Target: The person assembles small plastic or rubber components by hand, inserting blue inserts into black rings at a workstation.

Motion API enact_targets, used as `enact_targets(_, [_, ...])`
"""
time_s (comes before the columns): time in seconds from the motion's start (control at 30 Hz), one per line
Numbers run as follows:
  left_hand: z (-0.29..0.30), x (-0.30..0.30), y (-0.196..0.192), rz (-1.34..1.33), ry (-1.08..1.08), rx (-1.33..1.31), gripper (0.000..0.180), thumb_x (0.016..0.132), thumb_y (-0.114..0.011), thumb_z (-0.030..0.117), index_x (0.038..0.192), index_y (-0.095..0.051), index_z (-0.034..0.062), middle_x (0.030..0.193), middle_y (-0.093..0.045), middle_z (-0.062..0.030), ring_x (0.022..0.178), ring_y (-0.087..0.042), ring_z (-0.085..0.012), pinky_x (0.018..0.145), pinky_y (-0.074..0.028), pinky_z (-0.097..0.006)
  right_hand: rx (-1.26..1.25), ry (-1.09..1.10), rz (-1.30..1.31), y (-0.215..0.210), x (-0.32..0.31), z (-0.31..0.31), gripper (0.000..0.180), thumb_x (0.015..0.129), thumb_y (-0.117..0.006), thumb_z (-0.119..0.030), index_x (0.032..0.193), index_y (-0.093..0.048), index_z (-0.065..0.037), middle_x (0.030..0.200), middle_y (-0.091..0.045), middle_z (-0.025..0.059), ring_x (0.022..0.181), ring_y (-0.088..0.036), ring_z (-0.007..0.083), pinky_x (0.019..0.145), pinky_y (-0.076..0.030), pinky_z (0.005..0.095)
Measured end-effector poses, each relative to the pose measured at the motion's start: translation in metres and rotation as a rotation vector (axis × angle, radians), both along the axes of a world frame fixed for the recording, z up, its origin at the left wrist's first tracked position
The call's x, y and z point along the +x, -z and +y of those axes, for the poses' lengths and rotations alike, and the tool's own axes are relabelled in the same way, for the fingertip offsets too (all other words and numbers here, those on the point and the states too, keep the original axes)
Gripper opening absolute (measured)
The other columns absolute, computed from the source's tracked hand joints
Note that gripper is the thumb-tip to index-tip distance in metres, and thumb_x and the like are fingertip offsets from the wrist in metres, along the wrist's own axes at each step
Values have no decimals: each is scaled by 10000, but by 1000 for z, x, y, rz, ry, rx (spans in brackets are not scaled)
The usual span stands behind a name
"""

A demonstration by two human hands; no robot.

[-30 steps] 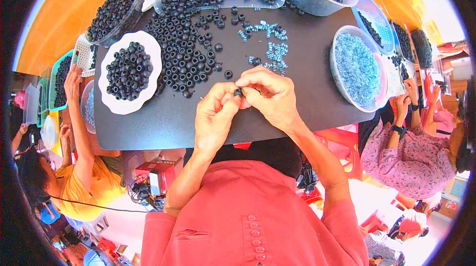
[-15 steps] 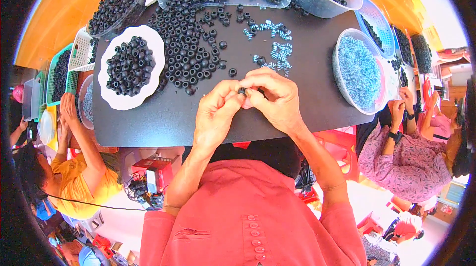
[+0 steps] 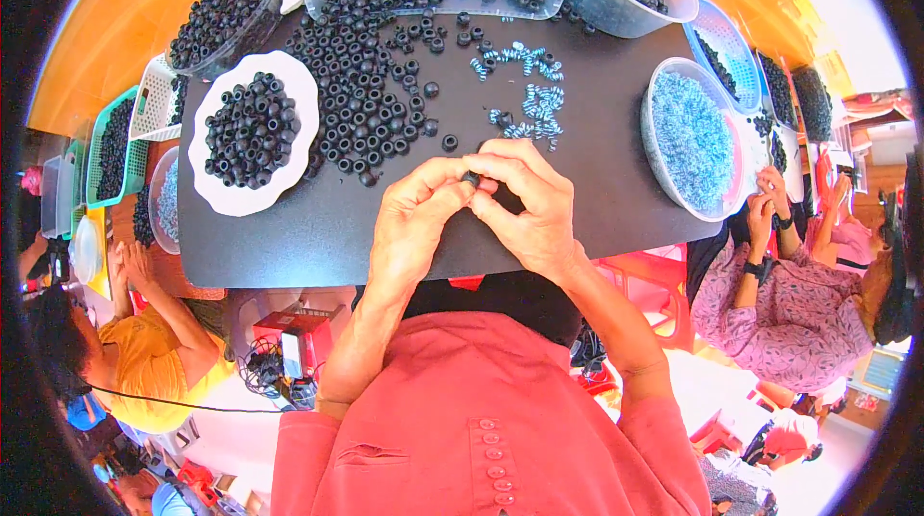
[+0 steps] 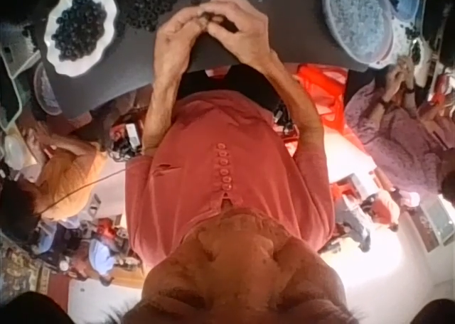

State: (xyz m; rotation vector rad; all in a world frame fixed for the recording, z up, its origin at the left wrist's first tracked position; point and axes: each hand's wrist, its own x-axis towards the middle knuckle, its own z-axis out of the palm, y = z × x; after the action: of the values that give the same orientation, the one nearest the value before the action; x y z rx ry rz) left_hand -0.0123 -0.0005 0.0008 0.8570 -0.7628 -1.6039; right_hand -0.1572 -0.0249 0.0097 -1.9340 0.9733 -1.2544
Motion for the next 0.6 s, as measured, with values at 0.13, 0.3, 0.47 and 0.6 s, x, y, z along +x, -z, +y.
enact_targets(0.13, [-1,4,1,-129,20,16,176,892,-527,26,1023,-641,0,908,-645,-16,826,-564,-66,761,-441,-205,-54,17,21,0,3,-1,314,688,-676,73,981,-631,-31,940,-584,75,730,-568,160,620,-495,271])
enact_targets(0.3, [-2,2,0,-31,5,61,172,900,-525,37,1023,-641,3,898,-640,-1,812,-552,-49,739,-433,-190,-167,44,71,2,7,-4,302,680,-667,52,969,-632,-28,914,-596,95,757,-560,236,665,-487,321])
enact_targets(0.47, [-2,1,0,27,-4,40,182,917,-519,54,1050,-623,-12,920,-641,-17,818,-572,-62,745,-453,-200,-104,60,80,-2,4,-4,323,699,-701,41,1012,-637,-13,943,-609,84,710,-552,146,616,-481,252])
enact_targets(0.6, [0,1,-2,64,-4,19,196,935,-506,73,1074,-598,-28,935,-642,-48,846,-593,-89,779,-475,-225,-140,59,75,0,2,-7,315,716,-694,27,1021,-629,-11,941,-625,105,728,-578,171,633,-492,272])
